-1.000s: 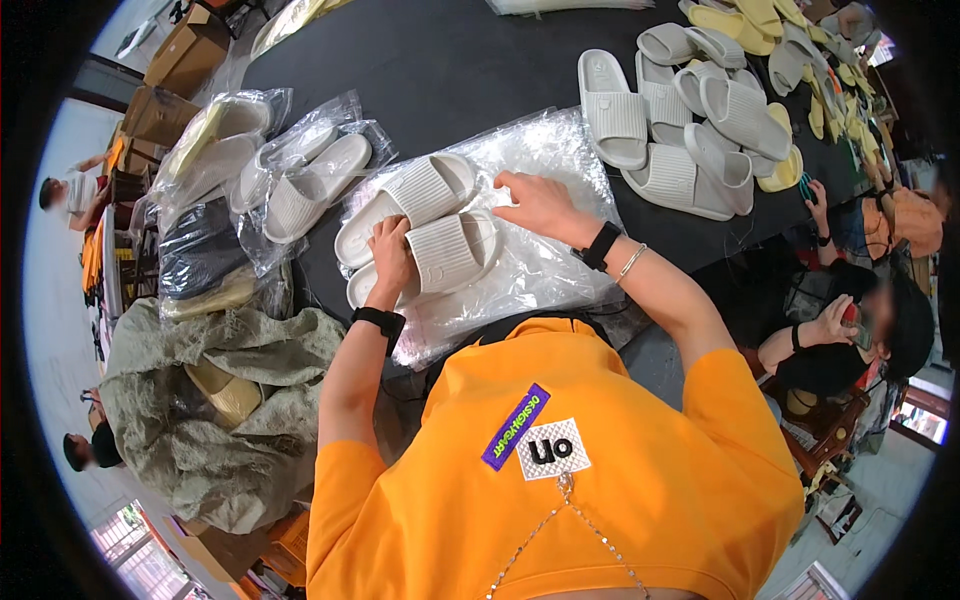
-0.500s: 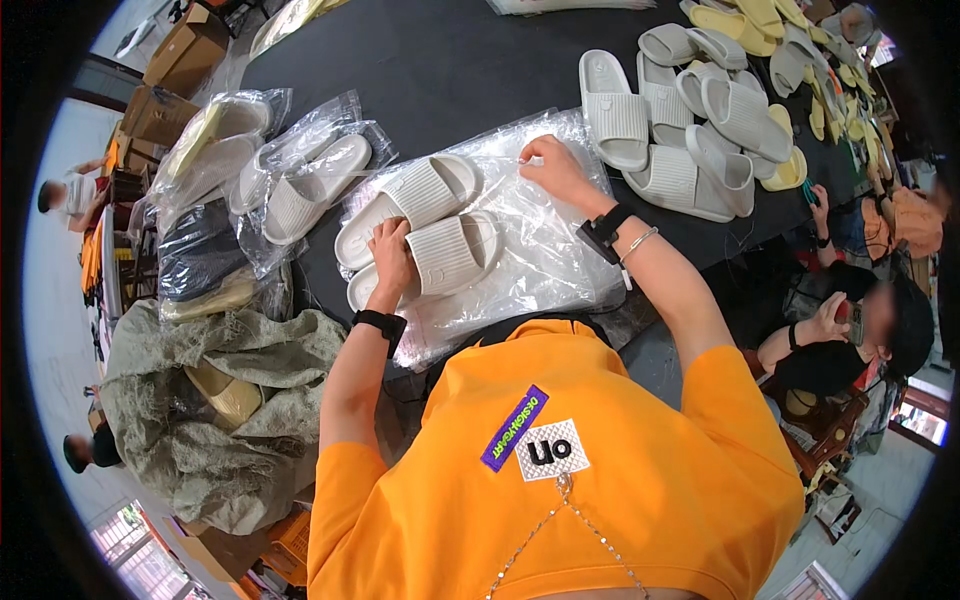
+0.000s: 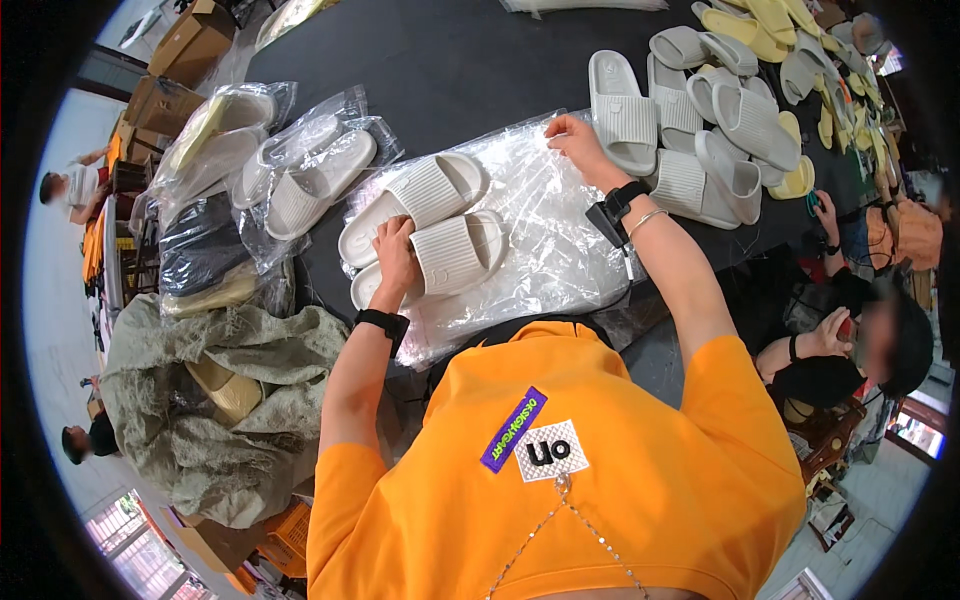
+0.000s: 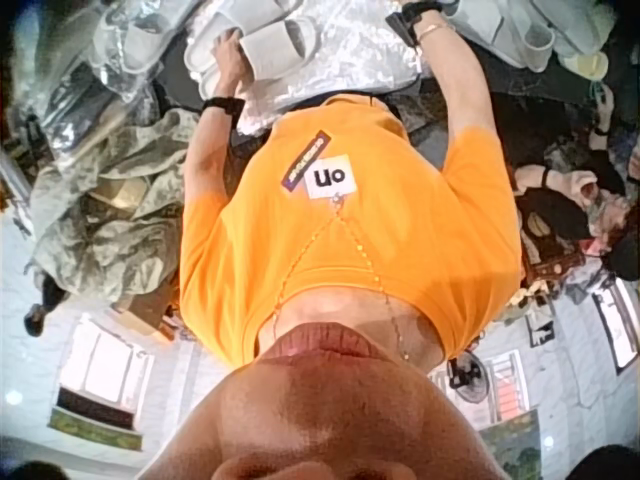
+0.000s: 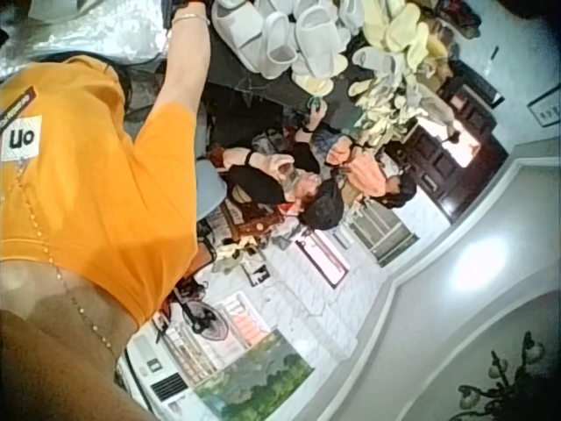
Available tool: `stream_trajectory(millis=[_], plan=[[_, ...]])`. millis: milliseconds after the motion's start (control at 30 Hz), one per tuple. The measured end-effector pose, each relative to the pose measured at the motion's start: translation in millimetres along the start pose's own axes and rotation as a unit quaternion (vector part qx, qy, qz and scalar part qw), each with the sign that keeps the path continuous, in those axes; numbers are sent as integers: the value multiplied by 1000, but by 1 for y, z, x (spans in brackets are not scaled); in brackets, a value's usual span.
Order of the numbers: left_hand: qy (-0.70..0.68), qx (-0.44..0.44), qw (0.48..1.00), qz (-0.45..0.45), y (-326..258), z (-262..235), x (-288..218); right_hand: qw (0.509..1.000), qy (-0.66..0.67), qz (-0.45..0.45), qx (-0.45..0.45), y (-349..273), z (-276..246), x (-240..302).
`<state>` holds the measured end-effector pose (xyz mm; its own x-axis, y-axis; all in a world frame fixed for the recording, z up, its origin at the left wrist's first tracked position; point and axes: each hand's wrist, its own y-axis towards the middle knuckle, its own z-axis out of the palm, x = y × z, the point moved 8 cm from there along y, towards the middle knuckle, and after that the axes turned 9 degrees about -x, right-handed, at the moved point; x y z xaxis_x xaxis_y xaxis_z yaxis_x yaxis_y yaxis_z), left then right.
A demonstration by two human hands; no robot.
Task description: Packing pairs of slippers into plastic bags at a factory workbench.
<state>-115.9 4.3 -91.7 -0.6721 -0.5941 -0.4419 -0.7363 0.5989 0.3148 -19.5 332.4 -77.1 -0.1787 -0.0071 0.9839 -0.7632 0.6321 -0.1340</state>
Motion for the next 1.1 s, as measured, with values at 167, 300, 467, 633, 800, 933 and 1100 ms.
stream_trajectory(millis=[167,300,467,633,800,933,1100], plan=[[0,13,1000,-7,0,4,3,976,184,56,-98,-2,-24,-9],[13,12,1000,12,2,0,-3,994,-41,4,-97,-48,-31,0],[16,54,998,5,7,-1,-1,970,-234,-70,19,-152,-31,-18],[-52,53,996,55,16,-12,-19,982,-164,80,54,-218,-30,-45],[-133,81,972,178,29,-24,-127,990,-133,4,-48,-209,-33,-41],[-61,118,968,212,30,44,-167,977,-182,-65,-85,-200,-42,-56],[30,107,975,191,45,71,-155,982,-101,11,-158,-207,-53,-68]])
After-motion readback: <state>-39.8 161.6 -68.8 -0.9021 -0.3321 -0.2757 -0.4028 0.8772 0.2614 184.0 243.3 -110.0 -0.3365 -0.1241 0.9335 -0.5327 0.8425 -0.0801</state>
